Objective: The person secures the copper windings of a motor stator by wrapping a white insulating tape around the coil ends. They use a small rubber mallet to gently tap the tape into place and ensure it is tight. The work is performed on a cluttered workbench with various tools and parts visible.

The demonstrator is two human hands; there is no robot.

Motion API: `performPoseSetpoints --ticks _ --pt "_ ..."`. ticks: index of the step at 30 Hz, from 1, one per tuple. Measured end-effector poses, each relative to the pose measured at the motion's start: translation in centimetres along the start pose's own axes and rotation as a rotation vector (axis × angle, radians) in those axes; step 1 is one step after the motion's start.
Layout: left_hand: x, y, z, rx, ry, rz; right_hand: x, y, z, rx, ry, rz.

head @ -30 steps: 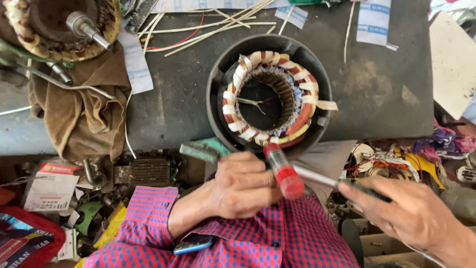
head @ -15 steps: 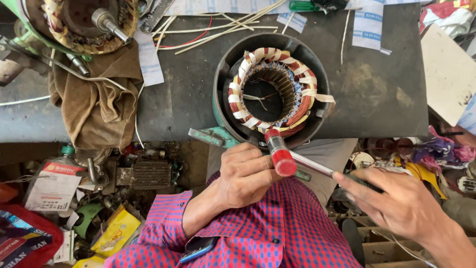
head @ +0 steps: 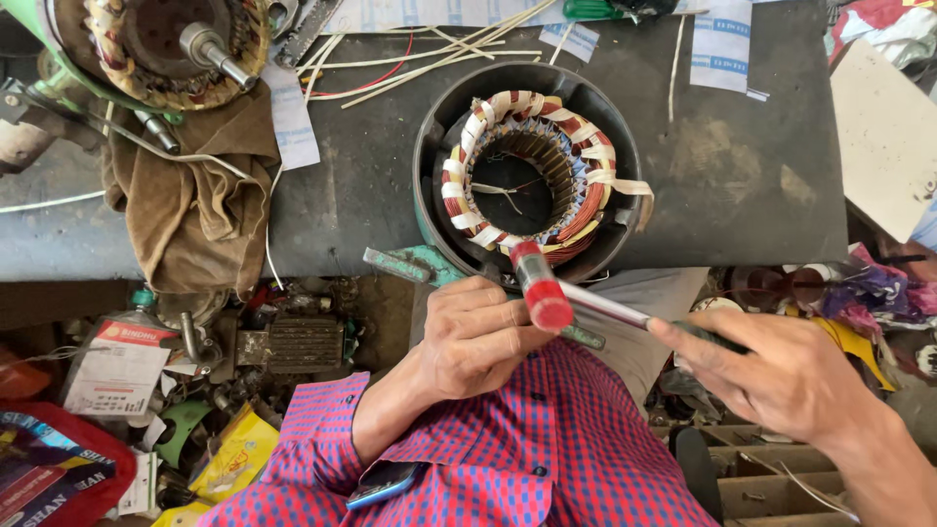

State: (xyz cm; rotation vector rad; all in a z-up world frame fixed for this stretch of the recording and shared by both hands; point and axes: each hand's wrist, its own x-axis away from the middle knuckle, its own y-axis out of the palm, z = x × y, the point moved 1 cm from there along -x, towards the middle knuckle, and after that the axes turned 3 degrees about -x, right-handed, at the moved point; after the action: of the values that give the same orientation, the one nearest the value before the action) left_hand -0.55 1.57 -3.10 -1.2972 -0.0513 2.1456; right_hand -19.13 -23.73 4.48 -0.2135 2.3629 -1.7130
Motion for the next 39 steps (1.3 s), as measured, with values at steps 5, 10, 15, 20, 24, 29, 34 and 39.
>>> performPoseSetpoints --ticks 5,10,15,20,24,29,34,39 --pt "0.0 -0.4 0.0 0.007 0.017 -0.035 0.5 0.8 0.7 -0.042 0.055 -0.021" --pt "-0.9 -0.5 0.4 0.009 -0.072 -0.068 2.3 1.7 1.8 -0.264 0.167 0.187" --pt "-3.1 -0.8 1.1 -0.019 -0.150 -0.171 3.8 2.3 3.9 0.039 0.528 0.349" --pt "-6.3 -0.2 0.0 0.081 -0.241 -0.276 3.0 5.6 6.6 0.344 0.756 0.284" --pt "-8.5 0.3 -1.1 0.146 -0.268 -0.371 1.6 5.4 6.6 0.480 0.576 0.429" --pt "-9.9 1.0 -2.0 0.188 -0.249 -0.478 -2.8 3.9 1.3 -0.424 0.340 0.604" --pt "-9.8 1.5 -2.3 0.202 -0.228 -0.441 -8.4 5.3 -3.1 -0.478 0.373 0.613" --pt "-9.5 1.3 -2.2 0.201 -0.284 -0.376 -8.9 6.1 -2.7 -0.561 0.470 0.637"
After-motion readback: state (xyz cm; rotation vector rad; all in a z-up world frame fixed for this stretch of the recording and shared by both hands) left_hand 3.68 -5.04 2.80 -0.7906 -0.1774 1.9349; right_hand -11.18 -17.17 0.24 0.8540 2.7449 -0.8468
